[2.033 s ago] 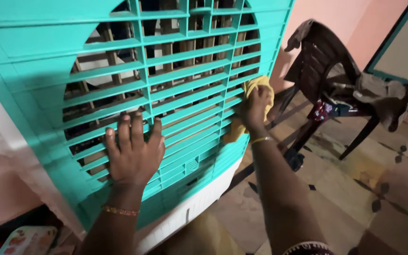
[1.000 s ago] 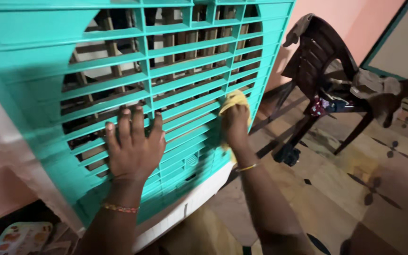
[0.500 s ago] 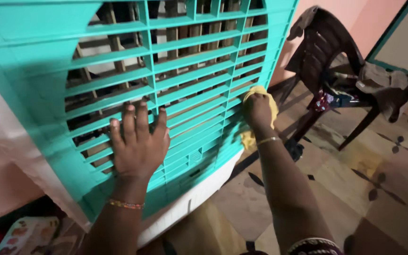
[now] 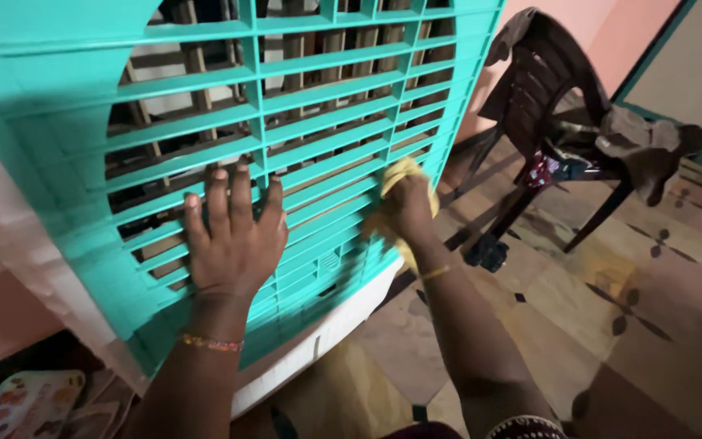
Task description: The person wipes a power strip and an electric iron with a dark cloth, then moves to wipe the exterior of a large air cooler with a yellow cloth.
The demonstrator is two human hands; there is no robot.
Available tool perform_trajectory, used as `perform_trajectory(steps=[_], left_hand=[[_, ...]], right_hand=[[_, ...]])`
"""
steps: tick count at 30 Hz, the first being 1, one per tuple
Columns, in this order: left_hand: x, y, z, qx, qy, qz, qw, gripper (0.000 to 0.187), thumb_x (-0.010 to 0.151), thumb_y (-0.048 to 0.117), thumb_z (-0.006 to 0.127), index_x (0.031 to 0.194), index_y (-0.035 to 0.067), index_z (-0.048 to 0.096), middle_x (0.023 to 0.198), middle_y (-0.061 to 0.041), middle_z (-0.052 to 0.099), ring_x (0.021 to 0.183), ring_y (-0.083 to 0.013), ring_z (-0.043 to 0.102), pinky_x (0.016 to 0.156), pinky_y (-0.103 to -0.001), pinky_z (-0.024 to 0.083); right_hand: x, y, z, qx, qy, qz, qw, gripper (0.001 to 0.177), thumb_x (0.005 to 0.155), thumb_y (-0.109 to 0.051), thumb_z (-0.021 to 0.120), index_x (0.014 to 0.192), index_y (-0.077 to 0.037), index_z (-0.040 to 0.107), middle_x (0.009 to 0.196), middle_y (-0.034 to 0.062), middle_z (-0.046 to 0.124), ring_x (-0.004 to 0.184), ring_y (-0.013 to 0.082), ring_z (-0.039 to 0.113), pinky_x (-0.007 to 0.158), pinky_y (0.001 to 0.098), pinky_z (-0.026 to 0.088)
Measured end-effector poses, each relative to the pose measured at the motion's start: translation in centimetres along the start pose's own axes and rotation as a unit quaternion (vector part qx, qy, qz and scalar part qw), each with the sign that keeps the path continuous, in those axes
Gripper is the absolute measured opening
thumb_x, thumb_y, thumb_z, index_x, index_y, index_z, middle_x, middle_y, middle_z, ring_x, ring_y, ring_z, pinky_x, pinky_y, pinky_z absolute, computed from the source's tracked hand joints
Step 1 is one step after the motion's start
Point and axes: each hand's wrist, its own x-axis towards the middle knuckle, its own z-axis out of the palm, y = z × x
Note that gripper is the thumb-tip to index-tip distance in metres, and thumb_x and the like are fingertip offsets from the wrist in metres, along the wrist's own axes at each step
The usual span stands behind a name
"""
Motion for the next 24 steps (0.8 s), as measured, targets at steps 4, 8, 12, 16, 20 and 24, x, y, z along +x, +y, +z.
perform_trajectory(steps=[4,8,12,16,20,24], left_hand=[[-0.2,-0.3,-0.2,0.0,0.011,-0.004,1.0,0.035,0.103,0.046,0.065,0.135,0.032,0.07,0.151,-0.007,0.052,0.145,-0.0305,0.042,0.125,-0.053,0.022],[0.0,-0.2,0.1,-0.007,0.018,-0.006,1.0,0.035,0.105,0.045,0.064,0.137,0.031,0.069,0.151,-0.008,0.051,0.146,-0.0305,0.041,0.125,-0.053,0.022],[-0.2,-0.2,0.2,-0.017,0.003,-0.012,1.0,0.037,0.104,0.045,0.064,0.138,0.031,0.068,0.153,-0.008,0.05,0.148,-0.0303,0.04,0.125,-0.053,0.022],[-0.4,0.0,-0.3,-0.032,-0.011,-0.023,0.999,0.04,0.104,0.042,0.064,0.143,0.032,0.066,0.156,-0.007,0.049,0.151,-0.029,0.038,0.126,-0.052,0.022],[-0.5,0.4,-0.4,-0.027,-0.005,-0.032,0.999,0.039,0.103,0.04,0.065,0.141,0.032,0.066,0.156,-0.007,0.049,0.151,-0.0291,0.038,0.123,-0.051,0.024],[0.0,-0.2,-0.3,-0.049,-0.002,-0.038,0.998,0.039,0.102,0.039,0.065,0.14,0.031,0.067,0.156,-0.008,0.049,0.15,-0.0299,0.038,0.119,-0.051,0.029]], right_hand=[[-0.9,1.5,0.7,-0.013,0.089,0.022,0.996,0.05,0.07,-0.029,0.085,0.11,-0.007,0.066,0.108,0.0216,0.063,0.104,0.0467,0.059,0.087,0.0535,0.05],[0.3,4.8,2.5,-0.157,0.183,-0.043,0.97,0.049,0.078,-0.013,0.072,0.127,-0.01,0.07,0.119,0.0185,0.066,0.109,0.0443,0.06,0.096,0.0558,0.049],[-2.7,5.2,8.5,-0.089,0.133,0.125,0.979,0.032,0.083,-0.016,0.07,0.113,-0.006,0.071,0.104,0.0214,0.069,0.099,0.043,0.064,0.089,0.0559,0.05],[-7.8,4.9,10.2,-0.001,0.055,0.093,0.994,0.015,0.08,-0.013,0.069,0.093,-0.006,0.073,0.088,0.0252,0.069,0.09,0.0454,0.067,0.085,0.0549,0.053],[-7.2,6.7,6.8,-0.055,0.055,0.056,0.995,0.02,0.079,-0.02,0.074,0.086,-0.001,0.071,0.082,0.0254,0.068,0.08,0.0461,0.066,0.071,0.0551,0.051],[-2.7,6.7,4.5,-0.051,-0.104,0.233,0.966,0.017,0.085,-0.022,0.066,0.086,-0.008,0.075,0.083,0.0194,0.072,0.08,0.0382,0.072,0.072,0.0498,0.055]])
